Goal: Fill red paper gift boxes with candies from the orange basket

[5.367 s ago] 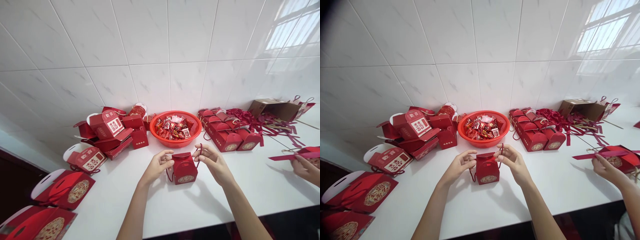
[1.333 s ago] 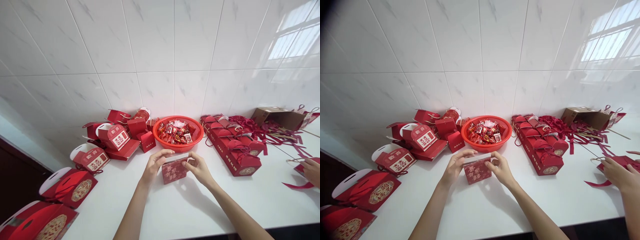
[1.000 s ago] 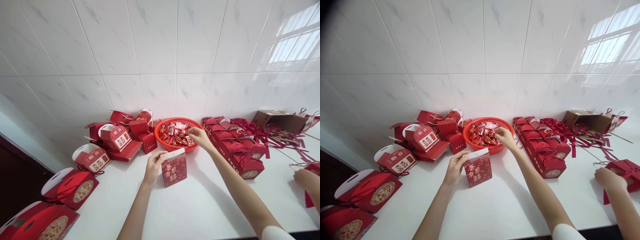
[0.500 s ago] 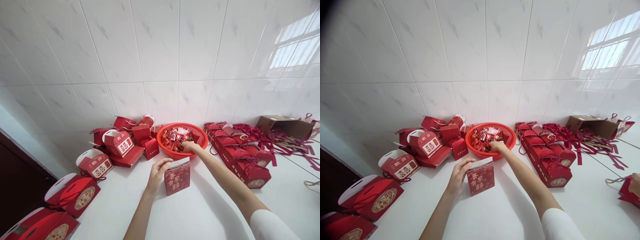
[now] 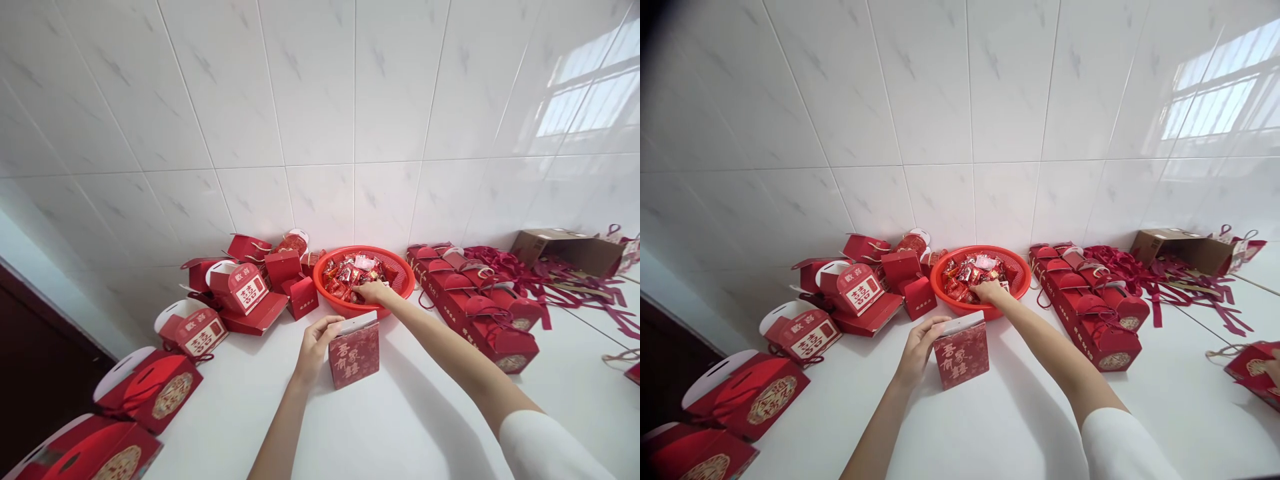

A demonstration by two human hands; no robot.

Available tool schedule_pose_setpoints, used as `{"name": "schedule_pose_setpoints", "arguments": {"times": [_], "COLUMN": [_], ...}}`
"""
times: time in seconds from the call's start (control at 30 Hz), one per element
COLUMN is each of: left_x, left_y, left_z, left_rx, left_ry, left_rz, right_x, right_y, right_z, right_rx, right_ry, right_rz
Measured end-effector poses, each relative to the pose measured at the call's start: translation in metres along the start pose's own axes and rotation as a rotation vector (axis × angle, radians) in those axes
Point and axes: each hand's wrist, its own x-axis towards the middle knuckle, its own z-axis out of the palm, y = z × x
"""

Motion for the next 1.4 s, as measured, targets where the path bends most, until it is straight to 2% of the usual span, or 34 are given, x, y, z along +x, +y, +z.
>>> {"name": "schedule_pose_setpoints", "arguments": {"times": [0.1,0.2,0.47,0.63,1.07,1.4], "left_x": [0.000,-0.001,-0.002,-0.001,-0.003,-0.003], "left_y": [0.000,0.001,0.002,0.003,0.004,0.007], "left_z": [0.000,0.000,0.002,0.001,0.001,0.002], "left_rx": [0.008,0.017,0.039,0.071,0.139,0.143], "left_ry": [-0.003,-0.002,-0.004,0.003,-0.015,-0.024], "left_rz": [0.002,0.009,0.005,0.020,0.018,0.009], "right_x": [0.006,0.007,0.001,0.005,0.009,0.015], "right_y": [-0.001,0.002,0.011,0.012,0.024,0.020], "right_z": [0.003,0.005,0.003,0.005,0.006,0.011], "right_rx": [-0.043,-0.040,0.119,0.189,0.449,0.561], "right_ry": [-0.053,-0.049,-0.108,-0.108,-0.163,-0.198], "right_rz": [0.092,0.139,-0.053,-0.122,-0.124,-0.134]}}
